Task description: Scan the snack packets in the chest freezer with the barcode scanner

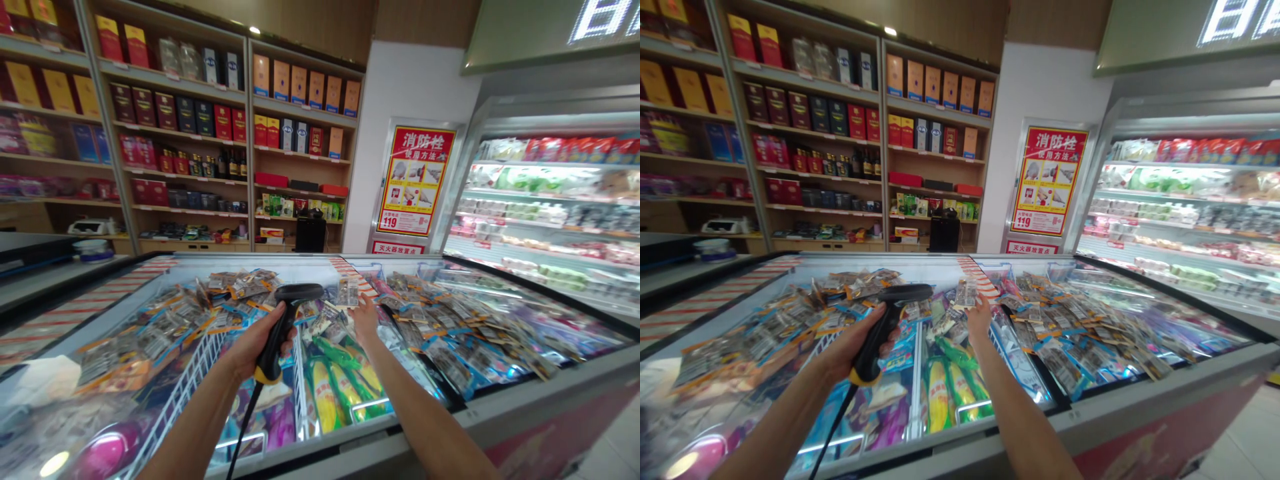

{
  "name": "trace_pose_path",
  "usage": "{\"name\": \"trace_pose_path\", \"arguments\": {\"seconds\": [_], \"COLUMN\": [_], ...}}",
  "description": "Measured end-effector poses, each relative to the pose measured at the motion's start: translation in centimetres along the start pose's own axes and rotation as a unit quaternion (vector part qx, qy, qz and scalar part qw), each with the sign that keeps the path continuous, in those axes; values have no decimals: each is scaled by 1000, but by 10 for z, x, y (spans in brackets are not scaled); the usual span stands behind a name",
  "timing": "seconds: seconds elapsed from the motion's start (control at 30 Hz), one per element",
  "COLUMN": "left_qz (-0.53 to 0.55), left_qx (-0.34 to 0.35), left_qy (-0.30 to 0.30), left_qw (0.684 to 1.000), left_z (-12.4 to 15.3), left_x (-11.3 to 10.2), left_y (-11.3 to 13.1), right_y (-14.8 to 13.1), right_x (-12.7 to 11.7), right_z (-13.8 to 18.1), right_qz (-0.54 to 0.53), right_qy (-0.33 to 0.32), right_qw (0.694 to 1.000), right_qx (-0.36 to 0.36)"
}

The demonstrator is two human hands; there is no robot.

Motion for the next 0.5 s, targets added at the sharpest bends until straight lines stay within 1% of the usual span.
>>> {"name": "trace_pose_path", "arguments": {"seconds": [0.13, 0.2, 0.27, 0.33, 0.37, 0.43, 0.5], "left_qz": [-36, -35, -23, -11, -6, -2, -5], "left_qx": [31, 40, 44, 34, 26, 10, 1], "left_qy": [73, 91, 79, 43, 21, -11, -19], "left_qw": [996, 994, 996, 998, 999, 1000, 1000], "left_z": [-4, -5, -6, -4, -3, -1, 1], "left_x": [-30, -41, -45, -42, -39, -31, -24], "left_y": [15, 19, 21, 20, 18, 15, 10], "right_y": [-10, -15, -18, -24, -29, -38, -46], "right_x": [15, 22, 26, 25, 25, 24, 26], "right_z": [6, 7, 6, 3, 1, -5, -10], "right_qz": [-4, 6, 47, 140, 202, 325, 410], "right_qy": [-34, -36, -26, -5, 4, 10, -3], "right_qw": [999, 999, 998, 990, 979, 944, 908], "right_qx": [-1, 11, 27, 20, 2, -44, -89]}}
Point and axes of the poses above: each hand's wrist, its own z-axis away from the middle knuckle, its own x-axis out of the palm, y = z × x, the point moved 6 cm from there along -z, towards the middle knuckle, and after that the axes turned 11 degrees about x, right-handed, at the moved point
